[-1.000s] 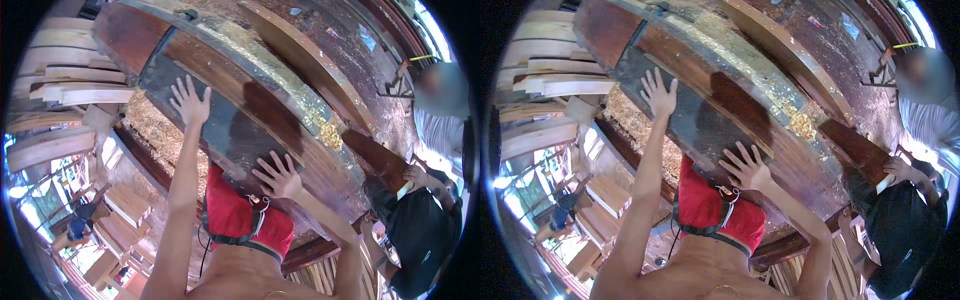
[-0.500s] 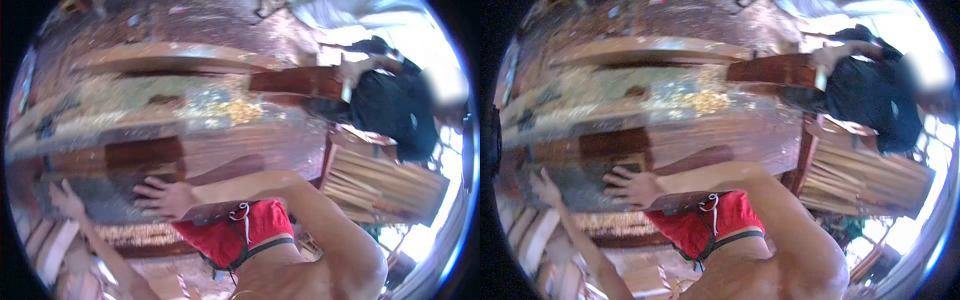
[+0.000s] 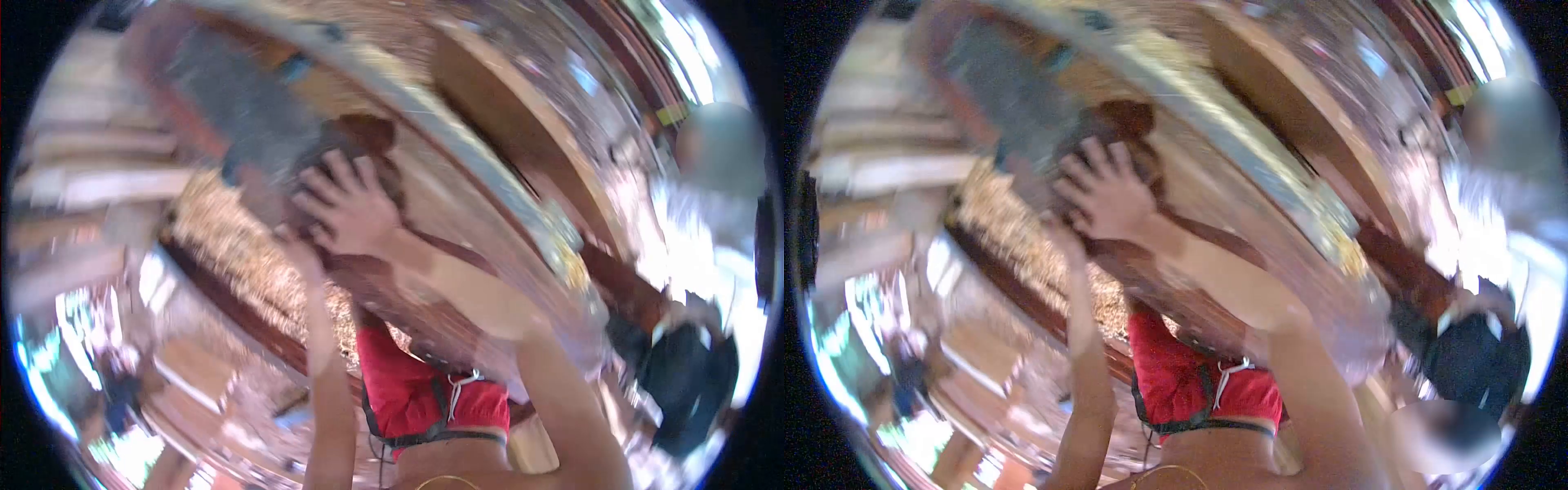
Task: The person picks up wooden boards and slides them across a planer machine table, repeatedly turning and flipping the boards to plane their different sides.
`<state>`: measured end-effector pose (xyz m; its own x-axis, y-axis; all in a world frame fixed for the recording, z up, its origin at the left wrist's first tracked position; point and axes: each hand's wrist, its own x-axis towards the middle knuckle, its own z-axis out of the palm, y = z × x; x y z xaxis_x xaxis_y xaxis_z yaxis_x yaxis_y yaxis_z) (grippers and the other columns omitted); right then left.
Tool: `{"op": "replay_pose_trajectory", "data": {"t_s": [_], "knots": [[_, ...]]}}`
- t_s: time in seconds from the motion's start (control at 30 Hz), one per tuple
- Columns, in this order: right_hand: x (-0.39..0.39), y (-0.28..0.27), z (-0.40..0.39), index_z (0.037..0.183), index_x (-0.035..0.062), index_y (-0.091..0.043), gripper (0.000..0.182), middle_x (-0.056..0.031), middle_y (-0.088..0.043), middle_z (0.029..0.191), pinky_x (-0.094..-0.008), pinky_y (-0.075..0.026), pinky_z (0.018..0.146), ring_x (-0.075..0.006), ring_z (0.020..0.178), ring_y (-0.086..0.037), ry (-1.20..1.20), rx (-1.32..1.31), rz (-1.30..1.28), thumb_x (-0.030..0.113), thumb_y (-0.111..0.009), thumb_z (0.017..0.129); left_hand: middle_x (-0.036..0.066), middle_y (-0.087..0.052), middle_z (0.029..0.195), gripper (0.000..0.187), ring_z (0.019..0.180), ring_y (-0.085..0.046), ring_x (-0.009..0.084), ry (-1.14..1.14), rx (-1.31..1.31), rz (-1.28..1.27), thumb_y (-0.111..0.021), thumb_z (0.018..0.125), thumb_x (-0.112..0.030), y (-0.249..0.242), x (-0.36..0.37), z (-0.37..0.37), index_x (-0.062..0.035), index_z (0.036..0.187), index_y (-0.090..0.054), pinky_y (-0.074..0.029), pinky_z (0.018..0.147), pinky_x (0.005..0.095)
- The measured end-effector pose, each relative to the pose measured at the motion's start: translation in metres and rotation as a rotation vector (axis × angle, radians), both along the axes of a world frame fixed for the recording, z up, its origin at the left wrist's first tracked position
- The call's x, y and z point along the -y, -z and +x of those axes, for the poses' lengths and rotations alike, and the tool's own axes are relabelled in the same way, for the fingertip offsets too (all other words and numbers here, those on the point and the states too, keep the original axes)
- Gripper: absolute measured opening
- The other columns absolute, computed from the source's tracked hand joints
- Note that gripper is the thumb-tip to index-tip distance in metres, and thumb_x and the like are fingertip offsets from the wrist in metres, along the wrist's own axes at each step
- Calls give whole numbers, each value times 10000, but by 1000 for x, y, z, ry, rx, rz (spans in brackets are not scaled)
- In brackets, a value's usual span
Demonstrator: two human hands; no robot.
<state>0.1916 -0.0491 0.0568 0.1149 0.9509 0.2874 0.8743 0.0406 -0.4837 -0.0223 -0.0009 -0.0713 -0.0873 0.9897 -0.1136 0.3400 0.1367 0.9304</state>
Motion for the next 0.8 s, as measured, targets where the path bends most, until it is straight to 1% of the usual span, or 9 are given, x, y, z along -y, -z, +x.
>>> {"op": "replay_pose_trajectory", "data": {"t_s": [0.03, 0.07, 0.1, 0.13, 0.2, 0.53, 0.6, 0.63, 0.8], "knots": [[-14, -4, -1, 1449, 280, -683, 614, -73, -448, 1696, -768, -219, 1230, -464, 1614, -271, -11, 6, -15, 510, -701, 880, 365, -539, 1506, 667, 1324, -585, 464, -123, -293, -11, -453, 1168, -429, -24, -8, 20, 118, 1548, -406, -461, 1127, 507], [-28, -7, -2, 1475, 292, -672, 610, -66, -449, 1700, -770, -225, 1230, -467, 1612, -281, -13, 25, -42, 496, -690, 901, 293, -496, 1589, 813, 1407, -532, 430, -209, -237, -230, -491, 1144, -527, -46, -16, 30, 84, 1645, -301, -399, 1221, 505], [-40, -8, -6, 1475, 292, -672, 610, -66, -449, 1700, -770, -225, 1230, -467, 1612, -281, -76, 20, -20, 496, -690, 901, 311, -464, 1618, 832, 1433, -512, 456, -184, -113, -175, -479, 1136, -557, -30, -18, 19, 53, 1668, -285, -357, 1251, 494], [-47, -11, -7, 1493, 294, -660, 597, -77, -438, 1708, -770, -225, 1232, -476, 1611, -272, -63, 72, -52, 495, -669, 930, 364, -489, 1571, 770, 1438, -507, 504, -229, -300, -131, -509, 1135, -463, -41, -14, 27, 124, 1602, -340, -392, 1208, 507], [-59, -13, -8, 1510, 296, -649, 585, -89, -427, 1716, -771, -226, 1235, -485, 1611, -263, -80, 137, -75, 493, -648, 959, 365, -465, 1591, 809, 1457, -489, 497, -156, -258, -171, -542, 1115, -477, -74, -6, 31, 107, 1624, -310, -374, 1225, 505], [-153, -8, -11, 1506, 300, -641, 575, -92, -493, 1665, -787, -297, 1193, -502, 1566, -344, -28, 256, -7, 458, -657, 953, 338, -473, 1552, 870, 1418, -517, 476, -154, -193, -219, -666, 1039, -457, -62, -11, 25, 74, 1624, -302, -403, 1196, 514], [-174, -4, -10, 1496, 295, -649, 567, -98, -510, 1651, -790, -302, 1188, -505, 1553, -366, -36, 261, 24, 462, -656, 954, 340, -482, 1531, 854, 1405, -520, 483, -129, -265, -194, -662, 1040, -441, -64, -11, 27, 85, 1613, -310, -404, 1191, 515], [-184, -2, -10, 1498, 295, -648, 567, -98, -508, 1653, -790, -302, 1188, -506, 1551, -370, -34, 280, 40, 466, -651, 957, 287, -594, 1447, 656, 1334, -599, 424, -156, -275, -167, -638, 1082, -360, -68, -10, 30, 27, 1561, -412, -444, 1144, 500], [-225, 11, -12, 1519, 306, -638, 575, -88, -503, 1660, -789, -302, 1185, -498, 1545, -385, -23, 332, 80, 496, -605, 978, 289, -556, 1489, 722, 1367, -570, 417, -176, -258, -168, -646, 1071, -403, -61, -9, 31, 40, 1580, -387, -425, 1165, 501]]}}
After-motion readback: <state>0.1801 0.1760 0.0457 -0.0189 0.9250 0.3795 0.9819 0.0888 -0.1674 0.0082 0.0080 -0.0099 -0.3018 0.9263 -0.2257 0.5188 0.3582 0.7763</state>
